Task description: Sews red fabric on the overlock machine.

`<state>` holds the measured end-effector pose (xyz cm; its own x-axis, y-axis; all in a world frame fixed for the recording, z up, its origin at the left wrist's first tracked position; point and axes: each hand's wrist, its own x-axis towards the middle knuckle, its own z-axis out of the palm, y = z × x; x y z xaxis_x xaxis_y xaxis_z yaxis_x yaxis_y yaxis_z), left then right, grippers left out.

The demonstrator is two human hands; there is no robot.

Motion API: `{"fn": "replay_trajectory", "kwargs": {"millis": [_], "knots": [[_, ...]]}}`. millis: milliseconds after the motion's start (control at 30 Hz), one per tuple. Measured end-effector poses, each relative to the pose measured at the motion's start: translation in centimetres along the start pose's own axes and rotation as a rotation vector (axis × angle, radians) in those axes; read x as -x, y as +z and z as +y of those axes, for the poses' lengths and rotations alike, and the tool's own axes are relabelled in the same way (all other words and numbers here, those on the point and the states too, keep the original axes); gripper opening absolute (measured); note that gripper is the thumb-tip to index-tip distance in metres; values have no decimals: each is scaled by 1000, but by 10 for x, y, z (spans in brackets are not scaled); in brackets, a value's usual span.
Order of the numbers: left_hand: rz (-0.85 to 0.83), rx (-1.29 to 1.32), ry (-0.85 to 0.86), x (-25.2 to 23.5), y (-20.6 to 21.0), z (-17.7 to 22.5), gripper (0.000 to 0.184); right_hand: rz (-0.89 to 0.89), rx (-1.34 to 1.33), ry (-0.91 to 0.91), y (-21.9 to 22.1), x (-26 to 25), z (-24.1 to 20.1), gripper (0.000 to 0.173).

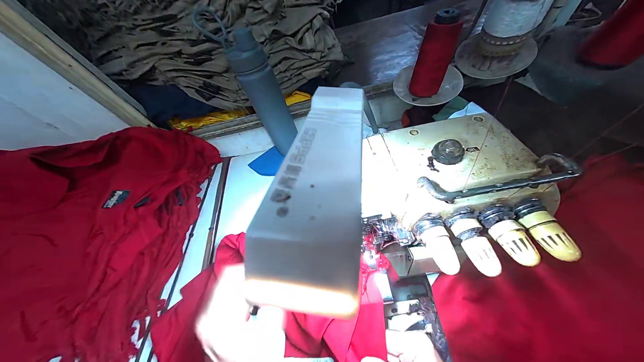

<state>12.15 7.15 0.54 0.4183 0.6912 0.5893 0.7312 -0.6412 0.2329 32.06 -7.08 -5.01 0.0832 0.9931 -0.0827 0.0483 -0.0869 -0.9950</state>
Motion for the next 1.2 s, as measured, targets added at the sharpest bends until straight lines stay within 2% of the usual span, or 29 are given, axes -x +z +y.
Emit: {"fn": "replay_trajectory", "kwargs": {"millis": [67,100,233,300,467,567,633,733,833,1000,1200], "knots": [[-125,154,153,26,4,38,29,23,11,-20,1,2,-4,28],[-160,175,176,37,10,48,32,36,6,-9,2,2,-9,26],[-63,135,141,51,28,57,17,86,-86,-15,3,4,-8,25],[-57,158,131,49,26,57,16,77,-110,-19,3,4,-8,22],[-245,367,-18,28,-7,75,17,37,23,-76,-1,3,5,26],[-289,455,-60,13,-13,74,17,45,130,-135,-4,1,10,28],[-267,407,-3,7,-7,71,18,97,122,-155,-6,-2,5,29],[-231,165,59,0,2,77,20,154,76,-188,-10,-9,-7,26],[-176,24,112,-7,13,78,17,147,76,-213,-11,-10,-15,23],[-151,56,160,-15,20,75,15,95,59,-181,0,-8,-3,27],[-215,87,151,-18,24,73,15,76,46,-183,7,-12,5,27]]}}
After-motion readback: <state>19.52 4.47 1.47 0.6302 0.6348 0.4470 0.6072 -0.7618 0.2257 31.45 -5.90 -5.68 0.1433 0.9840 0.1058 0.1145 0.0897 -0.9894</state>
